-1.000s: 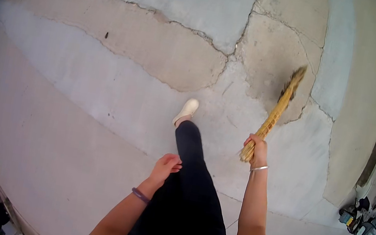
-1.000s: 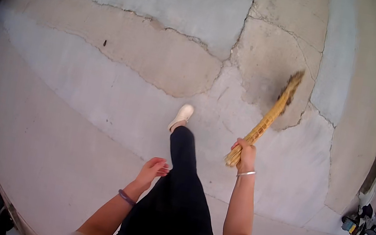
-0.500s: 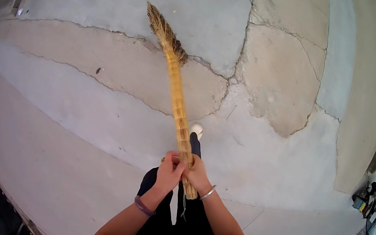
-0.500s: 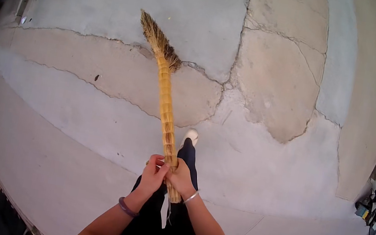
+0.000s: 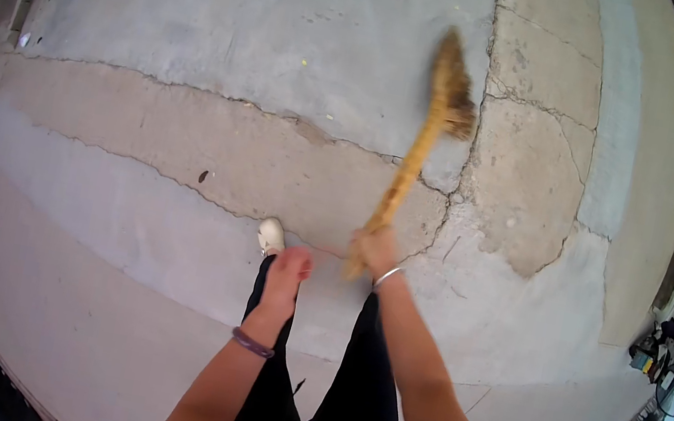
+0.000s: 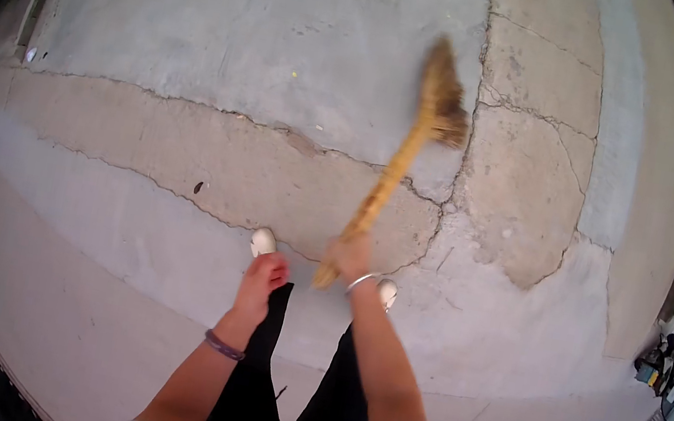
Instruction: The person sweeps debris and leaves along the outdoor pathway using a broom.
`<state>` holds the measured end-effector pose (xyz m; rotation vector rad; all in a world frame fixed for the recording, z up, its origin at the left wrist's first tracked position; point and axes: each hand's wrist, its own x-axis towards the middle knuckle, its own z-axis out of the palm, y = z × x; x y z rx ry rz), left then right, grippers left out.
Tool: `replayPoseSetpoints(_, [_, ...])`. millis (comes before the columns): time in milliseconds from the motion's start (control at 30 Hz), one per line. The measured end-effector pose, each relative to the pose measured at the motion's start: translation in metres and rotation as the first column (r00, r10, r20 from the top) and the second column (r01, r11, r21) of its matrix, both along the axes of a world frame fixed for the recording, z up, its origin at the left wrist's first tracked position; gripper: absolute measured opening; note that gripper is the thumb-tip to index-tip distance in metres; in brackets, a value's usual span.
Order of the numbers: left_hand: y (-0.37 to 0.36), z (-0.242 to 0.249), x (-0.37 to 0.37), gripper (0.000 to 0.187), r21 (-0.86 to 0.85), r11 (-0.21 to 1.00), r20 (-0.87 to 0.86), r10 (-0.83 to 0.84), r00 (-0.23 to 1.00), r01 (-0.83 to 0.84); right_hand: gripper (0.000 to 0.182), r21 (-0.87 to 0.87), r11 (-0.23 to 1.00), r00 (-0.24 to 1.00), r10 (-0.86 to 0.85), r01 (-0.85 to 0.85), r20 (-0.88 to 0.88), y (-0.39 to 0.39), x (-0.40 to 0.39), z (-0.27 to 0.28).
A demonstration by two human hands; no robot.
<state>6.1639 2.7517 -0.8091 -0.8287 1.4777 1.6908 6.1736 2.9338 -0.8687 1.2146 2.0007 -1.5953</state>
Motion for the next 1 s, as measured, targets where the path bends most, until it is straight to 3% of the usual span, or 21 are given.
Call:
replayPoseSetpoints(33, [-0.028,0.002,-0.014,0.027,-0.058,0.997,0.041,0.057,0.998,-0.054,0.016,0.073,0.996,0.997,0.056,-0.052,-0.046,-0.048,0.005,-0.006])
replayPoseSetpoints(67, [-0.055,0.007,-0.028,0.027,-0.115,0.99,0.047,0.089,0.995,-0.083,0.03,-0.006,0.978,0.968,0.209,-0.21,0.139,-0.09,-0.001,0.001])
replayPoseSetpoints(133, [-0.1,0.011,-0.05,0.027,-0.199,0.973,0.075,0.136,0.988,-0.119,0.038,-0.355,0.928,0.988,0.141,-0.109,0.064,-0.139,-0.005,0.02])
replayPoseSetpoints(167, [-0.119,0.01,-0.058,0.027,-0.224,0.967,0.103,0.151,0.983,-0.125,0.038,-0.553,0.833,0.995,0.065,-0.013,0.075,-0.146,-0.02,0.048])
replayPoseSetpoints(267, [-0.148,0.01,-0.074,0.025,-0.226,0.972,0.13,0.1,0.987,-0.069,0.039,-0.767,0.641,0.996,0.035,0.037,0.078,-0.13,-0.054,0.099])
replayPoseSetpoints(367, [-0.164,0.006,-0.079,0.022,-0.148,0.988,0.139,0.056,0.989,-0.035,0.039,-0.545,0.837,0.993,0.104,-0.057,0.055,-0.109,-0.067,0.124])
replayPoseSetpoints(467, [-0.169,-0.001,-0.078,0.023,-0.109,0.994,0.197,0.025,0.98,-0.003,0.038,-0.211,0.977,0.999,-0.04,0.037,-0.013,-0.045,-0.07,0.106])
replayPoseSetpoints(533, [-0.171,-0.003,-0.075,0.024,-0.107,0.994,0.239,-0.002,0.971,0.028,0.038,0.016,0.989,0.988,-0.147,0.146,0.041,0.017,-0.083,0.081])
replayPoseSetpoints(567, [-0.17,-0.004,-0.073,0.024,-0.109,0.993,0.26,-0.01,0.966,0.04,0.04,0.109,0.991,0.994,-0.09,0.083,0.065,0.053,-0.094,0.065])
replayPoseSetpoints(600, [-0.168,-0.005,-0.073,0.024,-0.112,0.993,0.279,-0.017,0.96,0.05,0.03,0.245,0.967,0.991,-0.097,0.072,0.092,0.073,-0.122,0.082])
replayPoseSetpoints(667, [-0.161,-0.006,-0.072,0.024,-0.123,0.991,0.296,-0.008,0.955,0.047,0.018,0.148,0.989,0.993,0.003,-0.02,0.114,0.149,-0.145,0.039])
replayPoseSetpoints(700, [-0.155,-0.007,-0.073,0.024,-0.118,0.993,0.29,0.006,0.957,0.029,0.015,0.084,0.99,0.984,-0.125,0.115,0.124,0.159,-0.156,0.035])
replayPoseSetpoints(767, [-0.145,-0.004,-0.078,0.024,-0.11,0.994,0.286,0.012,0.958,0.02,0.016,0.027,0.995,0.974,-0.103,0.1,0.2,0.134,-0.13,0.006])
replayPoseSetpoints(800, [-0.139,-0.001,-0.077,0.024,-0.121,0.992,0.298,0.01,0.954,0.028,0.024,0.084,0.994,0.981,0.056,-0.073,0.187,0.109,-0.094,-0.017])
replayPoseSetpoints(833, [-0.128,-0.001,-0.08,0.024,-0.123,0.992,0.302,0.002,0.953,0.037,0.041,0.152,0.975,0.937,0.102,-0.161,0.335,0.073,-0.081,0.017])
replayPoseSetpoints(867, [-0.117,-0.002,-0.085,0.024,-0.124,0.991,0.3,-0.011,0.954,0.05,0.053,0.234,0.914,0.901,0.233,-0.331,0.365,0.042,-0.042,0.007])
replayPoseSetpoints(900, [-0.107,0.0,-0.088,0.024,-0.104,0.991,0.295,-0.052,0.954,0.086,0.051,0.087,0.912,0.871,0.348,-0.4,0.348,0.017,-0.019,0.024])
replayPoseSetpoints(933, [-0.097,0.002,-0.088,0.024,-0.088,0.989,0.29,-0.091,0.953,0.121,0.051,-0.116,0.949,0.89,0.314,-0.292,0.331,0.001,-0.016,0.06])
replayPoseSetpoints(1000, [-0.079,0.002,-0.091,0.023,-0.061,0.982,0.266,-0.158,0.951,0.18,0.042,-0.435,0.896,0.945,0.214,-0.09,0.245,0.007,-0.015,0.115])
